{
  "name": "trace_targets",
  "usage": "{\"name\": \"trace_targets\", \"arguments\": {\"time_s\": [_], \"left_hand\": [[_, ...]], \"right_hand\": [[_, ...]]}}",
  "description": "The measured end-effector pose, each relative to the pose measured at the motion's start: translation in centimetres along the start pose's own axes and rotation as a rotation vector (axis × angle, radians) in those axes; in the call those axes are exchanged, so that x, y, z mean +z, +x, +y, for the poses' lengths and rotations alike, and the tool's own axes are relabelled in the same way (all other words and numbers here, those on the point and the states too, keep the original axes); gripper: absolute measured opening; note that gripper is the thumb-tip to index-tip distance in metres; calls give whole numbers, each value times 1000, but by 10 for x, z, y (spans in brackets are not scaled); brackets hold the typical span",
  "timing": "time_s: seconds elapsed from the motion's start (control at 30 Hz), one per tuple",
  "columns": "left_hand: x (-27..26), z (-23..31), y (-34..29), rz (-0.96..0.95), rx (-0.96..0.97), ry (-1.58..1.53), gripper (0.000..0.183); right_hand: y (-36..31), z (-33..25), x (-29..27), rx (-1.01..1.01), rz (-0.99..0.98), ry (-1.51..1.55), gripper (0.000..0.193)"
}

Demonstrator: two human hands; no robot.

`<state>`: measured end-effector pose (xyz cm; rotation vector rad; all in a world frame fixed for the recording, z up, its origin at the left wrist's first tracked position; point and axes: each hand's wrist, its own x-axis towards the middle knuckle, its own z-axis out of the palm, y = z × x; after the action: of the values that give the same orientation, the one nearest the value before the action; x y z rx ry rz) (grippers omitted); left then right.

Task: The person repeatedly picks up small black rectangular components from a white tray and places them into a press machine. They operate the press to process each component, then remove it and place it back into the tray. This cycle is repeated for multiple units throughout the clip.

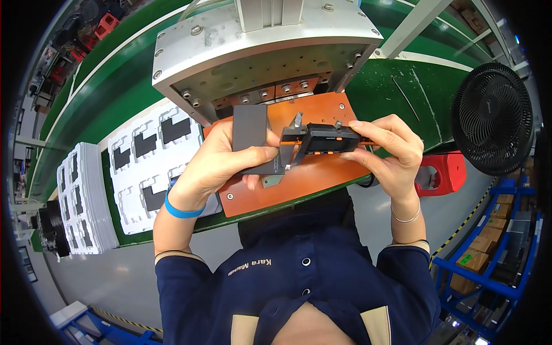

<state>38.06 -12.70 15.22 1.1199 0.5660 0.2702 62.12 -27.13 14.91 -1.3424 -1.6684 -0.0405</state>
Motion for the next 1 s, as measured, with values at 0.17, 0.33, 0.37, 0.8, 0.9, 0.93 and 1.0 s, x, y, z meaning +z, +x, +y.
{"name": "trace_targets", "arguments": {"time_s": [0.17, 0.33, 0.37, 0.8, 0.9, 0.93, 1.0], "left_hand": [[2, 0, 0, 10, 5, -9, 14], [2, 2, 0, -1, 6, 2, 14], [1, 2, 1, -3, 2, 7, 14], [1, 0, 2, 4, 2, -1, 13], [-1, -2, 2, -11, 3, -15, 13], [-2, -2, 2, -13, 8, -16, 13], [-2, -3, 3, -17, 18, -19, 13]], "right_hand": [[-1, 0, 0, -5, 4, 1, 45], [-2, 0, 0, -4, 7, 15, 45], [-2, 1, 0, -7, 5, 12, 45], [0, 1, 1, -14, 8, 17, 44], [0, 1, 1, -14, 6, 18, 44], [0, 1, 1, -13, 6, 19, 45], [0, 1, 0, -9, -3, 13, 44]]}}
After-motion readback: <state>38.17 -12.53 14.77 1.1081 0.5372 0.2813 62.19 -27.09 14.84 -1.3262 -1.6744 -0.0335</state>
